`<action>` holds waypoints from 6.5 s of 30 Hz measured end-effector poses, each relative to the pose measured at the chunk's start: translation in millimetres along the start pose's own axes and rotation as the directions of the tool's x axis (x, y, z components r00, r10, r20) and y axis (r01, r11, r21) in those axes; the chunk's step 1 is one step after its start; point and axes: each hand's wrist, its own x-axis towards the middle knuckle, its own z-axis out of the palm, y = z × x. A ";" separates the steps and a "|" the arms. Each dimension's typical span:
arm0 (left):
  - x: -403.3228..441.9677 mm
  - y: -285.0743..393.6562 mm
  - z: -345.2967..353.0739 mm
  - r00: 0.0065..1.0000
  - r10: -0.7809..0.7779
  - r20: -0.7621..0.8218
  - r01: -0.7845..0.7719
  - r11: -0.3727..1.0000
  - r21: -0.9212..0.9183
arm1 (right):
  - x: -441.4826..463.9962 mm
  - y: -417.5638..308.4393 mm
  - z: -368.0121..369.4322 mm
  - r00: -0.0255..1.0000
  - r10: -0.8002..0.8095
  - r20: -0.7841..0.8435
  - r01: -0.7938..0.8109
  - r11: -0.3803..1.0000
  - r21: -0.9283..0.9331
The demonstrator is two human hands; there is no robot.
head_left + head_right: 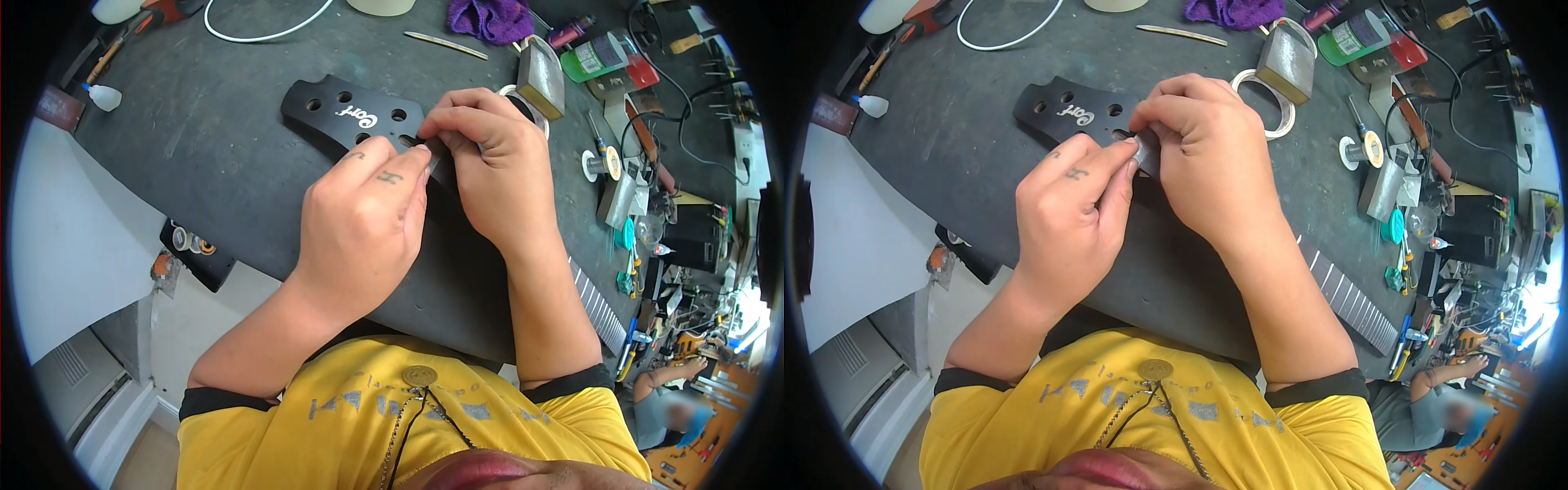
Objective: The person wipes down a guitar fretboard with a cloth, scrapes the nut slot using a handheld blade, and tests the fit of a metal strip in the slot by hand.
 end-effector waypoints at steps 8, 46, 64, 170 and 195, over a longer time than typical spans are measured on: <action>4.2 1.4 -3.9 0.987 -0.157 0.025 0.159 0.979 -0.130 | 0.5 -3.4 -2.4 0.997 0.078 0.013 -0.079 0.990 0.118; -3.3 -9.0 -17.8 0.991 -0.130 -0.004 0.127 0.973 -0.191 | 3.5 -3.3 0.8 0.943 0.333 -0.002 -0.284 0.807 0.518; 0.4 -3.7 -6.6 0.997 -0.075 0.018 0.077 0.993 -0.085 | 4.2 0.3 -3.4 0.922 0.335 0.195 -0.387 0.814 0.433; -1.1 3.6 2.7 0.999 -0.004 0.052 0.000 0.997 0.077 | 7.3 3.2 -1.4 0.930 0.323 0.173 -0.362 0.884 0.295; -3.4 1.5 3.0 1.000 -0.016 0.012 0.015 0.999 0.039 | 10.1 1.9 -4.2 0.908 0.387 0.163 -0.415 0.884 0.216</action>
